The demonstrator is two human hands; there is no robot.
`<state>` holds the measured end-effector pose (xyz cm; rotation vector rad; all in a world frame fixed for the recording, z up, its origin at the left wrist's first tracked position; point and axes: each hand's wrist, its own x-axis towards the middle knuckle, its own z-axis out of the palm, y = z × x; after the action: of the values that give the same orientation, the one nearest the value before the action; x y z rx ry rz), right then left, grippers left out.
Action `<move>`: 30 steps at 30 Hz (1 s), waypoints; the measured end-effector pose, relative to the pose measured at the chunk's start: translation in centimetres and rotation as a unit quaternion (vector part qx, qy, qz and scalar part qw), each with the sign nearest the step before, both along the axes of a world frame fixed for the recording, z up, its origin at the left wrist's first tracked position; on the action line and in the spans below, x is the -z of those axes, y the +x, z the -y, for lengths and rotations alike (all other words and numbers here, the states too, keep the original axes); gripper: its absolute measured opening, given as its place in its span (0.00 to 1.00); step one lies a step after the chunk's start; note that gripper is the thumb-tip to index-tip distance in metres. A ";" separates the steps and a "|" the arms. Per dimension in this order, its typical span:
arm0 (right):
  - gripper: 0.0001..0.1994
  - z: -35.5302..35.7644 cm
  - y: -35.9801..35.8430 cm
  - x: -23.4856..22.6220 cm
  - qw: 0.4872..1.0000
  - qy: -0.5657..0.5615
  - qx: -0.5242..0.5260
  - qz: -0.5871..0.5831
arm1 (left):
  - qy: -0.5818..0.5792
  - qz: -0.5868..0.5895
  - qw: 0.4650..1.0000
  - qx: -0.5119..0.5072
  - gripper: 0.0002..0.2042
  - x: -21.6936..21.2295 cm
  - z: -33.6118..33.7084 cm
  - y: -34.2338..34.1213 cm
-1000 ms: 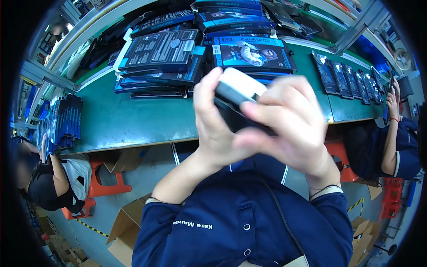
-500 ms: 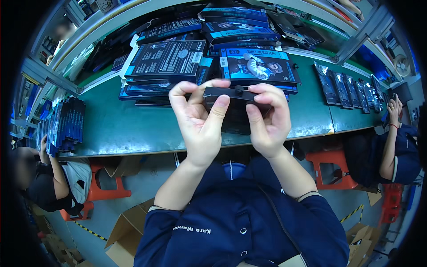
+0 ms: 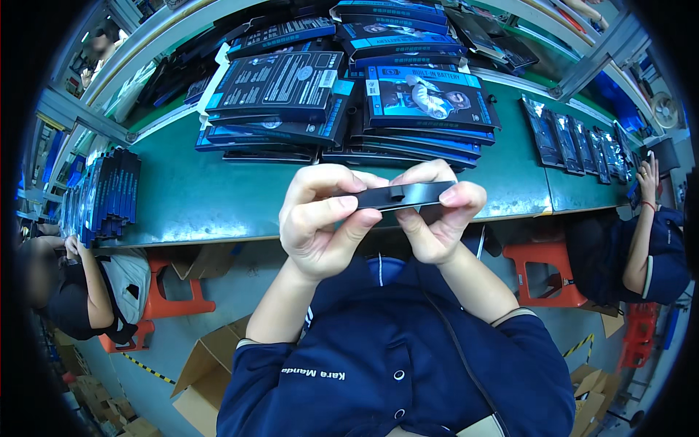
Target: Packing handheld electronic devices into retail boxes and placing them into shipping cartons on an assembly line.
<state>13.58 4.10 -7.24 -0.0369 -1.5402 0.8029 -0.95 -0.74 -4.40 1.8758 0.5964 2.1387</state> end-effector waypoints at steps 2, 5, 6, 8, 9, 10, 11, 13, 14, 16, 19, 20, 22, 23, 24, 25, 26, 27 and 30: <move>0.28 0.0 -0.1 0.1 0.999 0.016 0.038 0.003 | -0.063 -0.004 0.998 -0.008 0.08 -0.4 0.7 -0.4; 0.28 0.2 -0.2 0.4 0.997 0.037 0.062 0.005 | -0.148 0.123 0.981 0.012 0.04 -2.2 0.6 1.1; 0.28 0.2 -0.1 0.4 0.997 0.042 0.058 0.006 | -0.148 0.105 0.983 -0.011 0.04 -2.3 0.4 1.1; 0.29 0.0 -0.3 0.5 0.998 0.037 0.059 -0.008 | -0.057 0.048 0.997 -0.032 0.10 -0.6 -0.6 0.9; 0.28 -0.3 -0.4 0.4 0.998 0.020 0.054 -0.001 | -0.039 0.053 0.998 -0.007 0.13 0.2 -0.9 0.7; 0.28 -0.5 -0.4 0.4 0.999 0.003 0.048 0.006 | -0.020 0.058 0.998 0.017 0.16 0.7 -1.1 0.5; 0.28 -0.7 -0.4 0.5 0.999 0.001 0.034 0.008 | 0.008 0.001 1.000 0.008 0.22 1.0 -1.4 -0.6; 0.28 -0.2 0.2 0.1 0.998 -0.059 0.021 0.003 | -0.009 -0.066 0.998 -0.020 0.28 1.6 -1.3 -1.8; 0.28 0.4 0.5 -0.2 0.993 -0.122 0.004 -0.001 | -0.038 -0.099 0.994 -0.034 0.30 1.7 -0.6 -2.1; 0.26 2.6 -0.8 -2.2 0.932 -0.322 -0.119 -0.121 | -0.237 0.121 0.932 0.248 0.48 1.2 2.3 -0.8; 0.33 3.8 -2.7 -2.4 0.981 -0.166 -0.052 0.084 | -0.348 -0.035 0.872 0.343 0.56 2.1 8.0 -3.4; 0.36 3.2 -3.0 -3.8 0.981 -0.091 0.000 0.172 | -0.394 -0.067 0.877 0.267 0.56 2.0 10.3 -4.0; 0.43 1.8 -2.1 -5.2 0.928 0.012 0.234 0.290 | -0.451 0.008 0.887 0.094 0.54 0.2 11.8 -5.7; 0.45 0.8 -0.7 -5.3 0.833 0.083 0.379 0.394 | -0.460 0.022 0.877 -0.138 0.51 -0.7 12.1 -6.1; 0.49 -0.7 0.7 -5.3 0.780 0.090 0.457 0.419 | -0.362 -0.121 0.836 -0.394 0.51 -0.2 11.6 -8.3; 0.51 -1.9 2.1 -5.4 0.760 0.043 0.480 0.436 | -0.395 -0.187 0.704 -0.560 0.50 0.2 11.6 -10.8; 0.52 -3.0 3.5 -5.0 0.736 0.017 0.492 0.465 | -0.464 -0.231 0.527 -0.674 0.47 0.6 11.0 -12.8; 0.50 -3.8 4.8 -4.4 0.718 0.030 0.478 0.505 | -0.533 -0.245 0.442 -0.679 0.45 0.9 10.7 -15.1; 0.33 -4.4 6.0 -3.7 0.729 0.104 0.487 0.469 | -0.635 -0.297 0.398 -0.593 0.42 1.8 8.4 -18.2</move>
<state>19.54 8.45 -3.52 -1.1518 -2.1628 -0.3550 -19.12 -9.14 -6.24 0.8911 3.0936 0.1313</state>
